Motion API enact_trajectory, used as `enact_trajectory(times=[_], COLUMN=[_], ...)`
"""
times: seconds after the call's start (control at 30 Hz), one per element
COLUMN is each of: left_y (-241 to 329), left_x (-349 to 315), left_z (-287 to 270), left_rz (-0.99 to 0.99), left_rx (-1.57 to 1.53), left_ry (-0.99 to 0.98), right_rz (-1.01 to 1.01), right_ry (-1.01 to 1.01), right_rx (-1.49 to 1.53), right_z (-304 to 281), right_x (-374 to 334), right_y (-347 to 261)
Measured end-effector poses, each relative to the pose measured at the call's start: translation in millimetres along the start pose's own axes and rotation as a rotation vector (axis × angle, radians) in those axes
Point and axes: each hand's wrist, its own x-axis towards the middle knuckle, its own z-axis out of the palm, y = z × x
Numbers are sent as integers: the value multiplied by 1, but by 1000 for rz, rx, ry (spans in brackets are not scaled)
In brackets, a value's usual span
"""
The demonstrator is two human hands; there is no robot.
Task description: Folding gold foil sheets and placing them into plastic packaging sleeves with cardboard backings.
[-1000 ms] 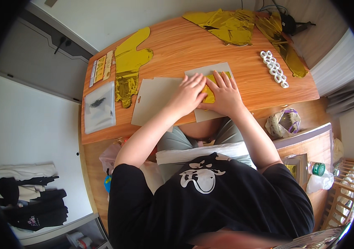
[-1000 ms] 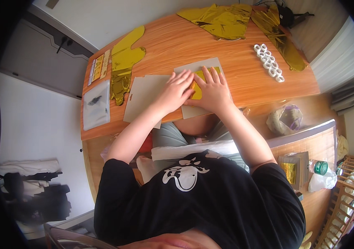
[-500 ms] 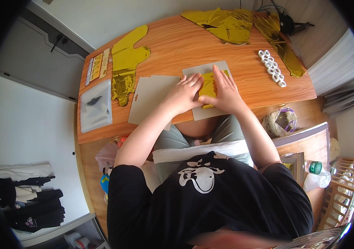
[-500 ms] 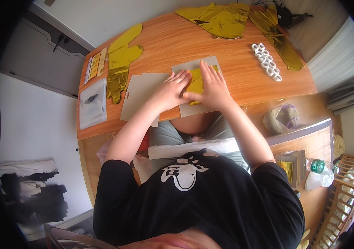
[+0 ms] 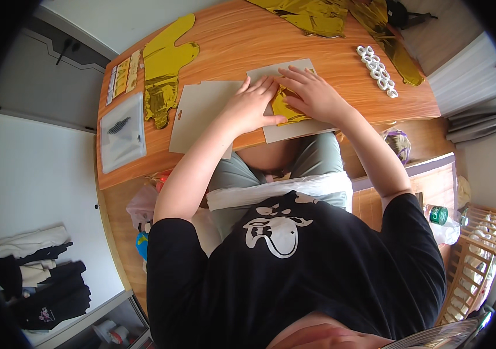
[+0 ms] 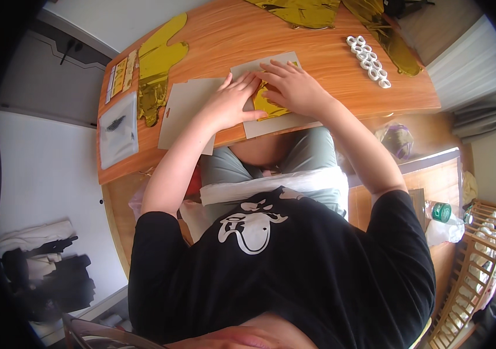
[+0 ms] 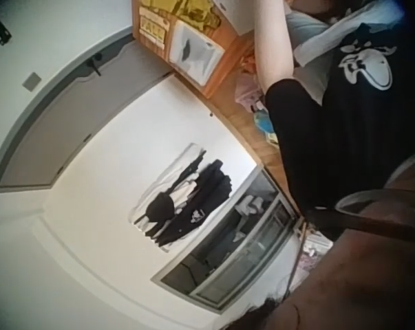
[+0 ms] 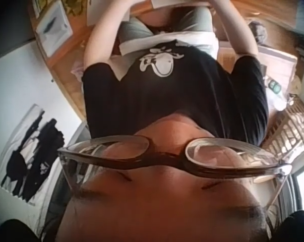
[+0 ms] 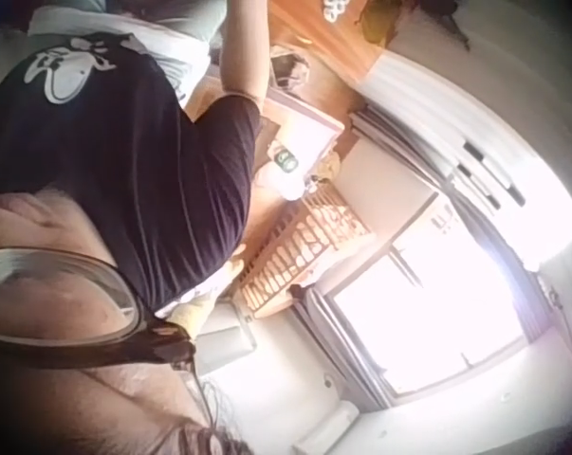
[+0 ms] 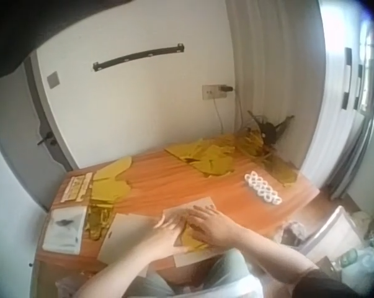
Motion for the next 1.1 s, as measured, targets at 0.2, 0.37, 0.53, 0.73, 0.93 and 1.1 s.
enact_trajectory(times=[0.2, 0.37, 0.53, 0.73, 0.93, 1.1], left_y=[0, -3, -4, -20, 7, 2], left_x=[-3, -3, -5, 3, 7, 5], left_z=[-1, -2, -2, -6, 5, 19], left_rz=[-6, 7, 3, -13, 47, 88], left_rx=[20, 22, -61, -460, -230, -201], left_ry=[-34, -58, -23, 62, 101, 79], right_rz=[-9, -23, 4, -5, -34, -18], right_ry=[-67, -68, -75, -94, -55, -147], right_rx=[-11, -116, -94, -133, -156, -93], right_z=[13, 14, 14, 16, 18, 15], right_x=[-4, -7, -6, -5, -8, -5], right_y=[7, 3, 2, 1, 7, 11])
